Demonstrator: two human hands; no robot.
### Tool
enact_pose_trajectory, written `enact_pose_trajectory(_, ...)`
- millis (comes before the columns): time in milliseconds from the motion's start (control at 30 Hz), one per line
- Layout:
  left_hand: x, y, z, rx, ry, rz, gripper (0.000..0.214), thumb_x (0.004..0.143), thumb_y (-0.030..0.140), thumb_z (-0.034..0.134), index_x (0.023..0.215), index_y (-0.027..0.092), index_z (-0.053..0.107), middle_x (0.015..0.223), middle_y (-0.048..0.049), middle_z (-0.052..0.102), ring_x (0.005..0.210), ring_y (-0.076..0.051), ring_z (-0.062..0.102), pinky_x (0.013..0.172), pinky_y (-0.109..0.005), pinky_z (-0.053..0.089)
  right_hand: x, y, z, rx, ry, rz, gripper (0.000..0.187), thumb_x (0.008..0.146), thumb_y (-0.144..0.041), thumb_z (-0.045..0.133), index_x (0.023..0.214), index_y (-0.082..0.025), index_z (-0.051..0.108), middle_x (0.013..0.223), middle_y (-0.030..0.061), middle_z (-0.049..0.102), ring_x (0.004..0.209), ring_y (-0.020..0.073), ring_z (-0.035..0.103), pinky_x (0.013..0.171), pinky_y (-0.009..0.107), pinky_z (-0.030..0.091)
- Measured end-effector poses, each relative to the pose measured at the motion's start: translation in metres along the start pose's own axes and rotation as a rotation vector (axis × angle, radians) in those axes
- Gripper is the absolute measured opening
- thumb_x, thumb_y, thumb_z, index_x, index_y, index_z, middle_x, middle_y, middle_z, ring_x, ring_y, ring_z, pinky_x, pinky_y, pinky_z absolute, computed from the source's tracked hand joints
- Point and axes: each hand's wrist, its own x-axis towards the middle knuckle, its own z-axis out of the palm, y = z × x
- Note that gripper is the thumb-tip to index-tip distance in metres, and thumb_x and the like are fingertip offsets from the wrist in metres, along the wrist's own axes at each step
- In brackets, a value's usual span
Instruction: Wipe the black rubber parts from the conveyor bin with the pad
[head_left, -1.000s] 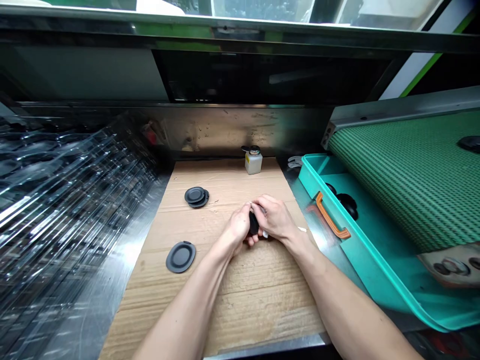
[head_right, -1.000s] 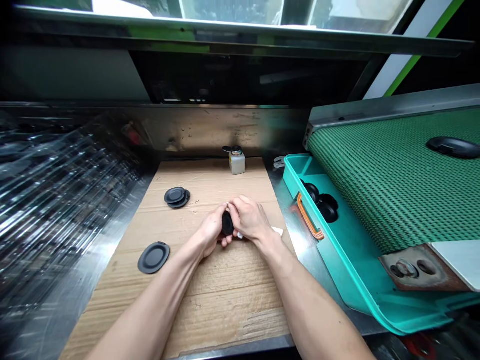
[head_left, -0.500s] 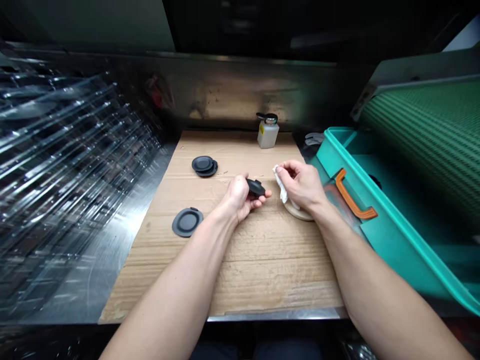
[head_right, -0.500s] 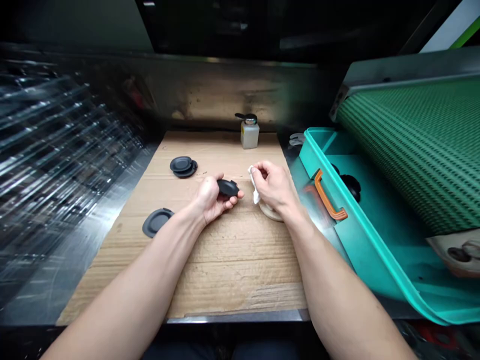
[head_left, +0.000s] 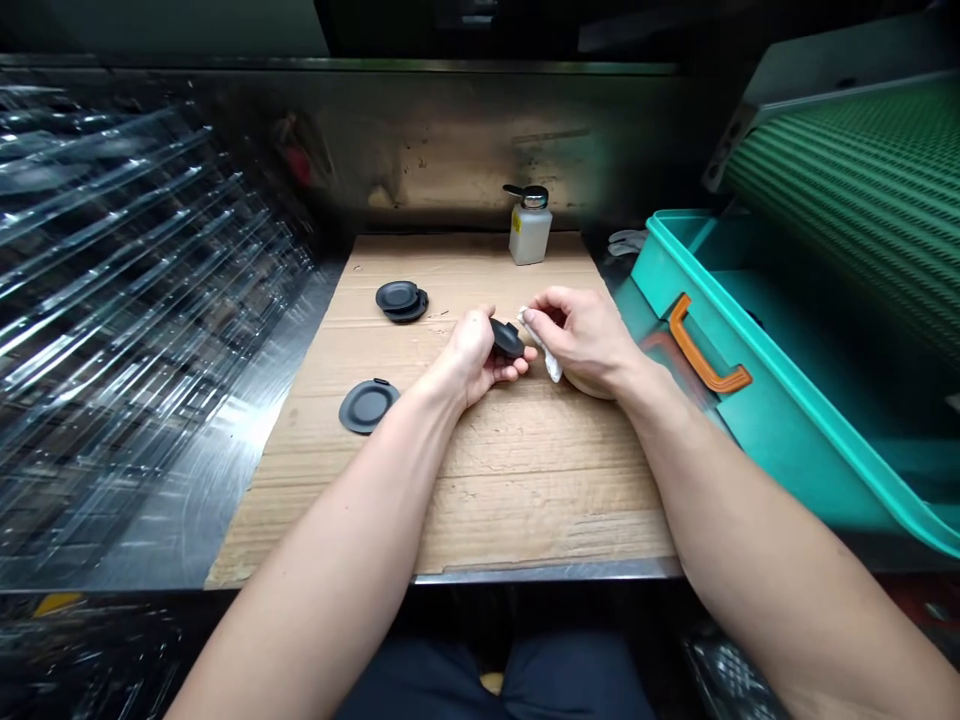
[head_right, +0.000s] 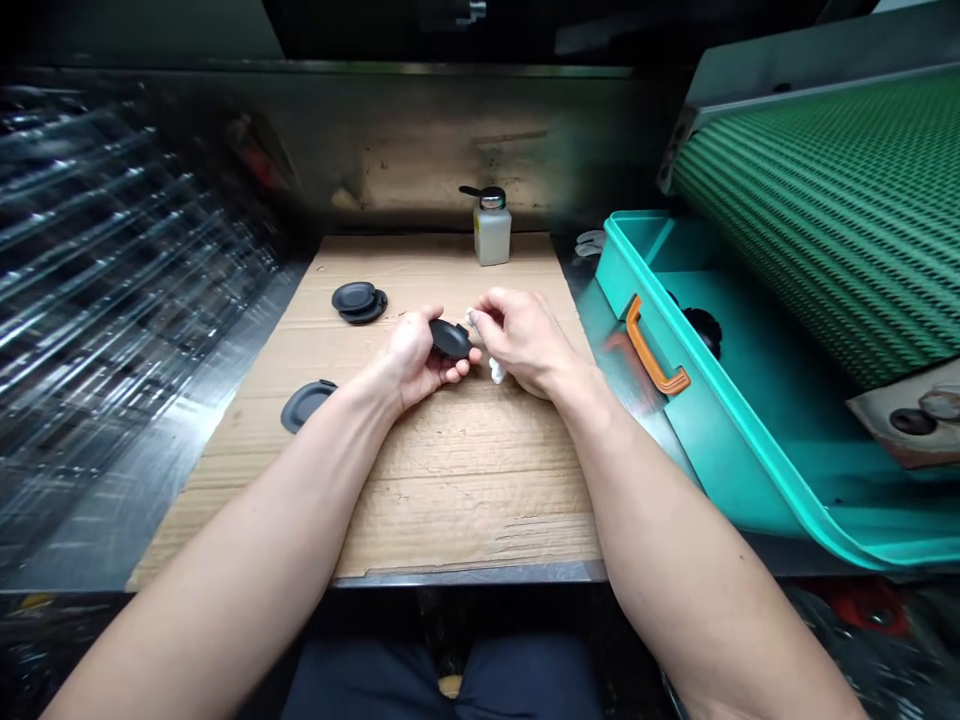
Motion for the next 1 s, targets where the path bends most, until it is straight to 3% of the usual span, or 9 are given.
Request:
enact_pose_trajectory(233,-0.002,-0.004,0.002,-0.031,-0.046,-0.018,0.052,0.091,0.048,0.033,0.093,0.004,0.06,0.053,-0.014,0.06,0.037,-0.016,0.051,0.029,-0.021,0.035,-0.002,0.002,0.0,-0.055,-0.148,0.001,0.022,0.087,-0.025,0.049,0.081,-0.017,0.068,0.066,0.0003,0.064,0.06,0.0122,0.053,0.058,0.024,0.034)
enact_pose_trajectory(433,-0.002,-0.001,0.0,0.053,-0.023,-0.005,0.047,0.092,0.045,0.029,0.091,0.008,0.057,0.055,-0.0135,0.061,0.038,-0.016,0.052,0.03,-0.022,0.037,0.001,0.003,-0.005,0.001,-0.084,-0.033,0.02,0.087,-0.025,0.05,0.083,-0.016,0.067,0.076,0.0013,0.067,0.066,0.0125,0.055,0.062,0.024,0.036)
enact_pose_trajectory(767,-0.003,-0.003,0.003,0.188,-0.024,0.024,0.045,0.093,0.042,0.025,0.082,0.01,0.055,0.052,-0.0093,0.059,0.037,-0.014,0.051,0.031,-0.022,0.036,-0.001,0.009,-0.001,0.027,-0.249,0.028,0.02,0.086,-0.024,0.051,0.079,-0.018,0.068,0.064,-0.0013,0.065,0.057,0.0105,0.053,0.056,0.023,0.034)
enact_pose_trajectory(933,-0.002,-0.007,0.006,0.255,0.059,0.071,0.04,0.092,0.043,0.028,0.086,0.012,0.052,0.054,-0.0099,0.062,0.037,-0.015,0.051,0.032,-0.022,0.036,0.002,0.015,-0.008,0.058,-0.173,0.013,0.021,0.086,-0.028,0.052,0.083,-0.015,0.068,0.068,0.0003,0.064,0.06,0.011,0.052,0.056,0.023,0.034)
enact_pose_trajectory(1000,-0.002,-0.008,0.006,0.261,0.051,0.077,0.041,0.093,0.044,0.027,0.087,0.012,0.052,0.054,-0.009,0.062,0.036,-0.015,0.051,0.032,-0.022,0.036,0.002,0.014,-0.008,0.07,-0.2,0.012,0.022,0.087,-0.028,0.051,0.083,-0.015,0.068,0.068,0.0005,0.064,0.059,0.0109,0.051,0.056,0.023,0.034)
